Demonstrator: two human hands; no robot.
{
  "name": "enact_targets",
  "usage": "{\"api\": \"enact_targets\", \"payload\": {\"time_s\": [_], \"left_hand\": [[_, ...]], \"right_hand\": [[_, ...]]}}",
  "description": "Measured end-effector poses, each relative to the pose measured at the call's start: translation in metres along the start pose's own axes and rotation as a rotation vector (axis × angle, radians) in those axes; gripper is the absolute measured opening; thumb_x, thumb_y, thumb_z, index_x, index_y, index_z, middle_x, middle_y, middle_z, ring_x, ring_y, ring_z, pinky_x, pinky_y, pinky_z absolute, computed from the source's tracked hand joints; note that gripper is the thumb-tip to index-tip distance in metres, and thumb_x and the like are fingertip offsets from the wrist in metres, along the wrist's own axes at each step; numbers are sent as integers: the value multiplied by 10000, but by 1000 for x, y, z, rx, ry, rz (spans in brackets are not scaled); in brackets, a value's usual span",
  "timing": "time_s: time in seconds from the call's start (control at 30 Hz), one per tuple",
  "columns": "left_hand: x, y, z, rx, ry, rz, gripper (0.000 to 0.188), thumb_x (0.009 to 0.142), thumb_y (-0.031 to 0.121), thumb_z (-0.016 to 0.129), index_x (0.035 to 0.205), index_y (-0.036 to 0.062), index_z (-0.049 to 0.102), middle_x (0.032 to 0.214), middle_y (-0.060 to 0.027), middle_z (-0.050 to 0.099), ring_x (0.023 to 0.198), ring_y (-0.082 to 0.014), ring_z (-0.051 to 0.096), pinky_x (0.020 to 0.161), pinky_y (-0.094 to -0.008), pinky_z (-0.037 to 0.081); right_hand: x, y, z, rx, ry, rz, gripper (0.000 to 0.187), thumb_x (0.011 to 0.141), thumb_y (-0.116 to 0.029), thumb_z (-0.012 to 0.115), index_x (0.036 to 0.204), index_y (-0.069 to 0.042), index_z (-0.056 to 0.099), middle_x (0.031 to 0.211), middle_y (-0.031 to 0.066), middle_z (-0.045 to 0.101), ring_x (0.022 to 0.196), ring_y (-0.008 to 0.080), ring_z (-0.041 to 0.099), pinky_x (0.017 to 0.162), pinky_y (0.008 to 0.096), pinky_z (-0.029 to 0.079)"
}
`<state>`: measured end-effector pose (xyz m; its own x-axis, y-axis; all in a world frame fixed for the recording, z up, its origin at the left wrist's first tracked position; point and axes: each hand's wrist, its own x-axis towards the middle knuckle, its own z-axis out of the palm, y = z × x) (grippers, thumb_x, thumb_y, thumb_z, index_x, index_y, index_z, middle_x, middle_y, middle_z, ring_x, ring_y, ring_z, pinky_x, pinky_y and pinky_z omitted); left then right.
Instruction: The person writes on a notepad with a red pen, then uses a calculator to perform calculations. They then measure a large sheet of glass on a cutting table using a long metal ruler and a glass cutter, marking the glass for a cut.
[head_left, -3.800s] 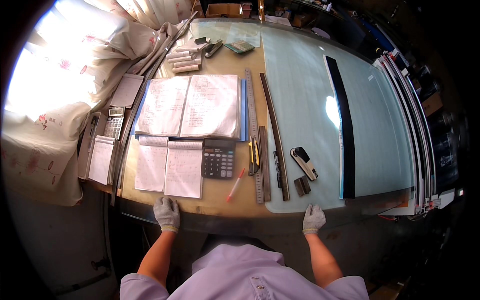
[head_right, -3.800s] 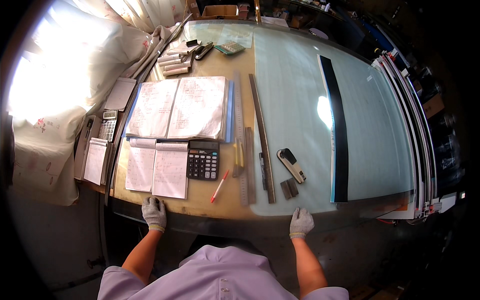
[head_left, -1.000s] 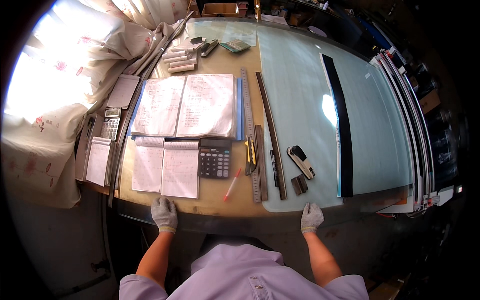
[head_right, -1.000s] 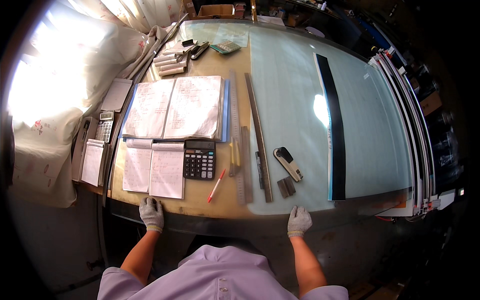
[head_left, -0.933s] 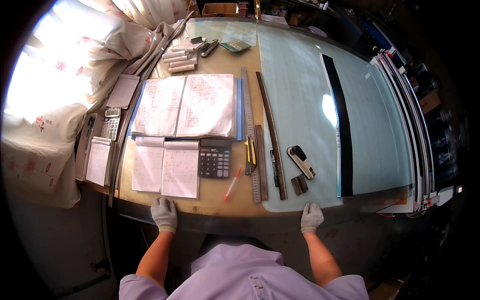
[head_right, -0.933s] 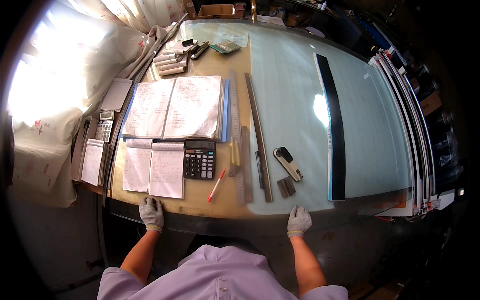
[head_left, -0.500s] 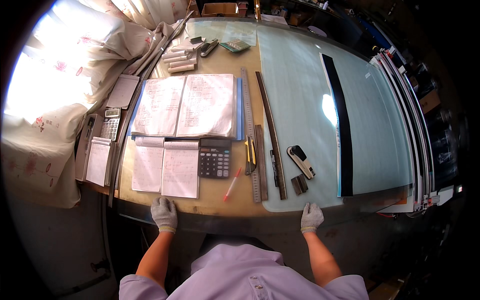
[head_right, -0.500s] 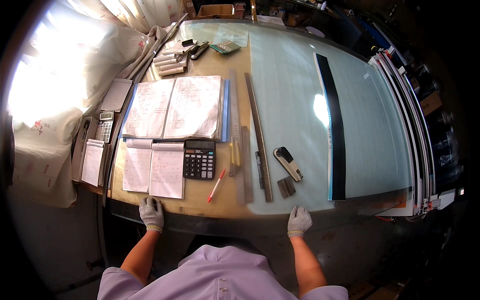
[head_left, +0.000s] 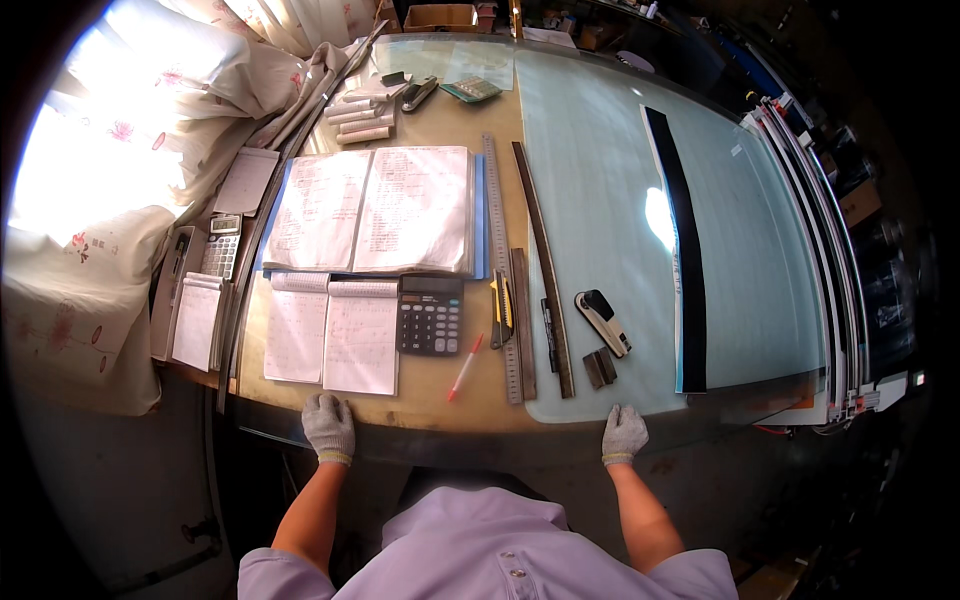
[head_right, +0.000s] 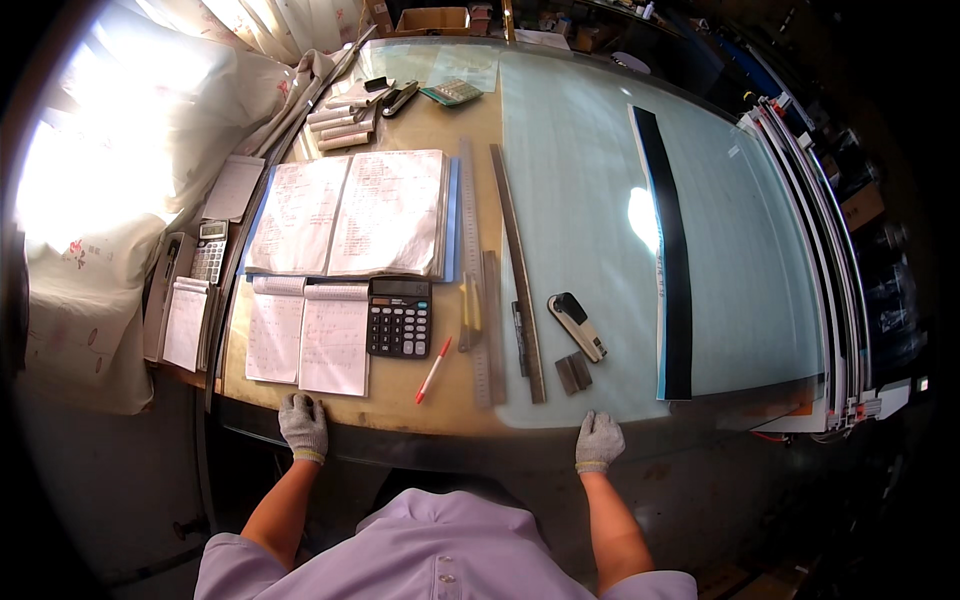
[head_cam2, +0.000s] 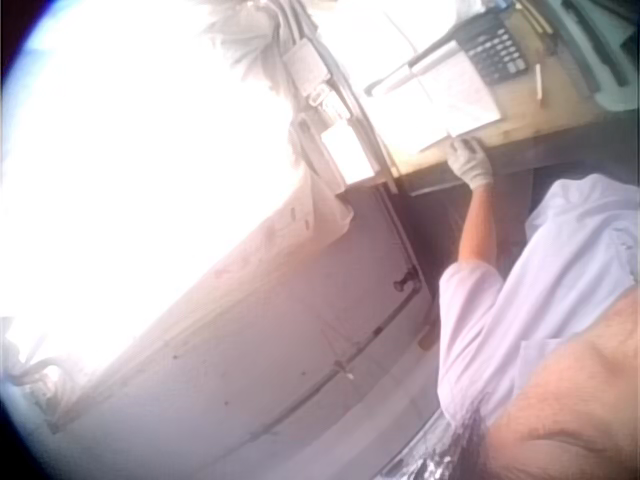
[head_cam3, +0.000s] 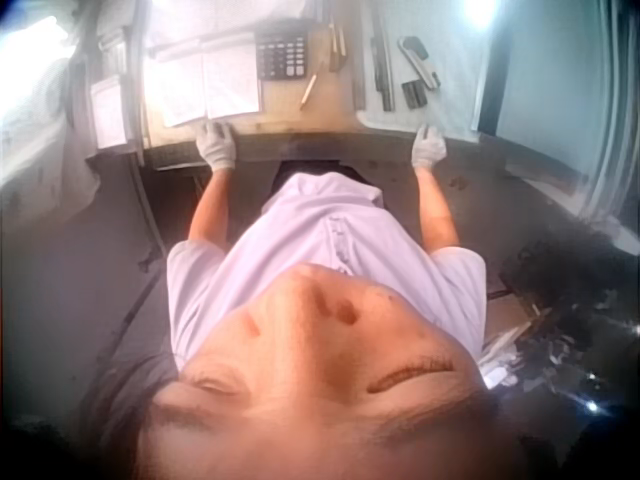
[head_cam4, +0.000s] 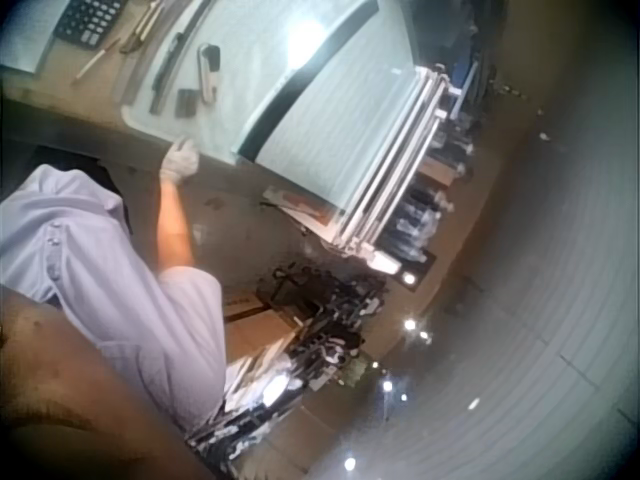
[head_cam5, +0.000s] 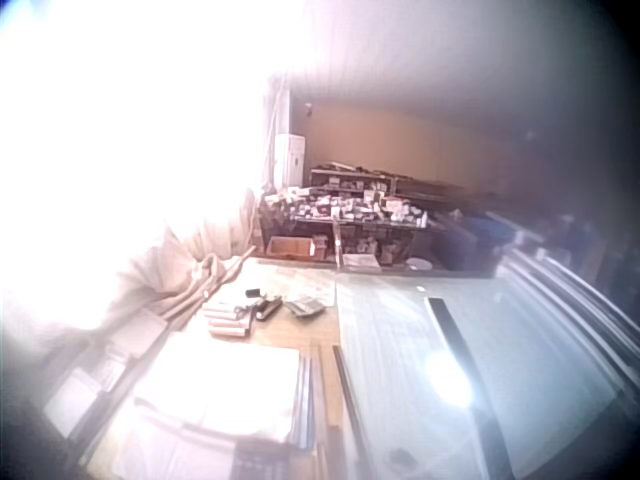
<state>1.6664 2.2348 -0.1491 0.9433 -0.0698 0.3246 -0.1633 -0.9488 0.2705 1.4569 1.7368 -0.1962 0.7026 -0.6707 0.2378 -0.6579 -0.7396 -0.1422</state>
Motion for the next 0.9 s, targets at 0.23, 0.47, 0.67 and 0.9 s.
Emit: {"api": "enact_targets", "payload": {"time_s": [0.23, 0.47, 0.67, 0.9], "left_hand": [[-1, -1, 1, 7, 2, 4, 209, 835, 162, 739, 899, 75, 561, 937, -164, 575, 888, -404, 578, 789, -516, 457], [-1, -2, 2, 11, -16, -11, 207, 840, 167, 736, 905, 79, 560, 949, -166, 579, 901, -407, 579, 794, -521, 457], [-1, -2, 2, 23, -10, -3, 210, 843, 174, 737, 910, 82, 561, 955, -163, 579, 901, -403, 580, 794, -520, 457], [-1, -1, 1, 16, -18, -10, 215, 844, 180, 740, 910, 81, 561, 956, -163, 578, 898, -401, 578, 795, -518, 457]], "right_hand": [[-1, 1, 2, -33, 35, -20, 330, 954, -327, 634, 748, -77, 569, 733, 151, 603, 695, 377, 626, 610, 521, 490], [-1, 3, 5, -35, 44, -19, 330, 953, -330, 635, 753, -77, 567, 738, 153, 605, 699, 379, 629, 610, 520, 493], [-1, 2, 3, -35, 29, -17, 328, 954, -328, 634, 757, -75, 566, 750, 153, 607, 707, 378, 630, 616, 517, 496], [-1, 4, 5, -28, 34, -19, 315, 952, -317, 641, 764, -73, 575, 753, 153, 610, 710, 377, 629, 624, 515, 500]]}}
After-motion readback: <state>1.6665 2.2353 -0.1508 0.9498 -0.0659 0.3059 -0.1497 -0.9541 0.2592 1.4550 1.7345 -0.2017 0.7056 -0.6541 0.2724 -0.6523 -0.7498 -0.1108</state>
